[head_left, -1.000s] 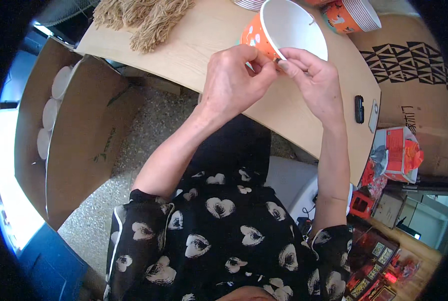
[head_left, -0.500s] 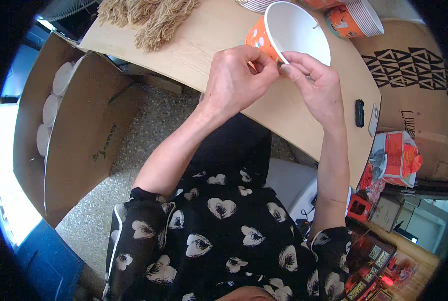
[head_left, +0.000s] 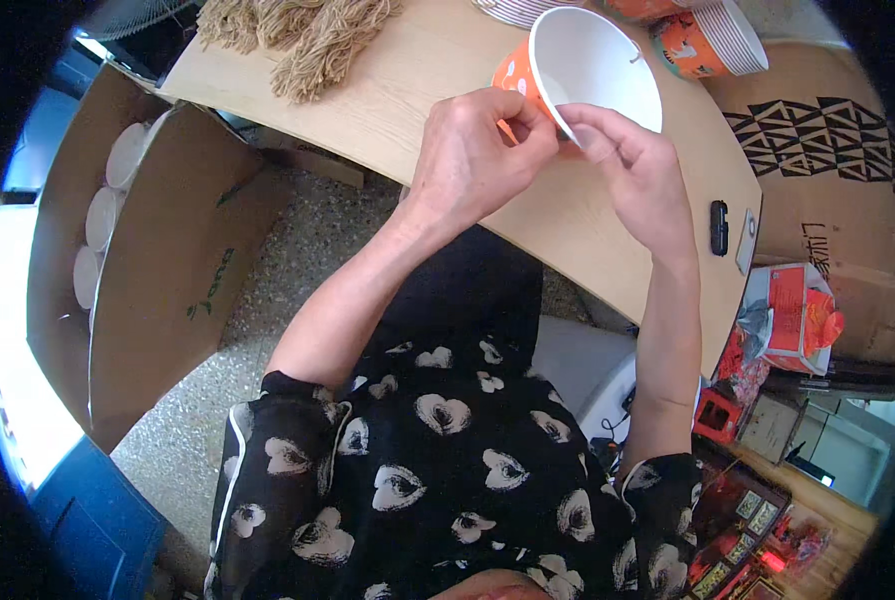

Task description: The person is preparing paper buckets for packaging by handling and possibly attaching thin elastic bands.

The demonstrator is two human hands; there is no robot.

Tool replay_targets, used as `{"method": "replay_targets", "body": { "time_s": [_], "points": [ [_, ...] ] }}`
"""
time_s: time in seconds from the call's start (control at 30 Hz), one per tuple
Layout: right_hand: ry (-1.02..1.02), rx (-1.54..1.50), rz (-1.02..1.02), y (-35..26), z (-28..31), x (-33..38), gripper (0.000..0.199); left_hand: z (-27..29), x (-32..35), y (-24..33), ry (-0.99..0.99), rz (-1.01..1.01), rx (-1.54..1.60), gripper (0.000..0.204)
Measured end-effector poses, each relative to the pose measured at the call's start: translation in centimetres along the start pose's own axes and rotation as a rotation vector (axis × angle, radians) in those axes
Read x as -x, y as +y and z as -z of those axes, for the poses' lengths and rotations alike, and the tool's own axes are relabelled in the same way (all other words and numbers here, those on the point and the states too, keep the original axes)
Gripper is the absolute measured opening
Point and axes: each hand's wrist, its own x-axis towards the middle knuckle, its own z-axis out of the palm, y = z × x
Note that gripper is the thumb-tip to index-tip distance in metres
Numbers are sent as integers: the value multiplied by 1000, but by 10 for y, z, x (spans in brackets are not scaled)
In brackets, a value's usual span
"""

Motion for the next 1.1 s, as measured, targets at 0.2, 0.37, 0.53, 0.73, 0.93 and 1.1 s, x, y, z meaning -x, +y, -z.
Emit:
{"method": "replay_targets", "body": {
  "time_s": [0.2,0.37,0.53,0.73,0.93,1.1],
  "points": [
    [-117,69,33,1,11,-21,25,-1,0,0,12,21,36,16],
    [-253,-109,-87,8,11,-34,22,2,0,4,16,71,38,14],
    [-191,75,-25,0,11,-34,14,6,0,8,-40,106,11,14],
    [-129,95,30,4,6,-35,17,14,-2,7,-87,118,3,18],
    [-175,-185,-120,6,12,-35,20,12,-6,3,-60,93,7,17],
    [-254,-25,-25,16,11,-38,18,13,-7,2,-78,85,-3,15]
  ]
}}
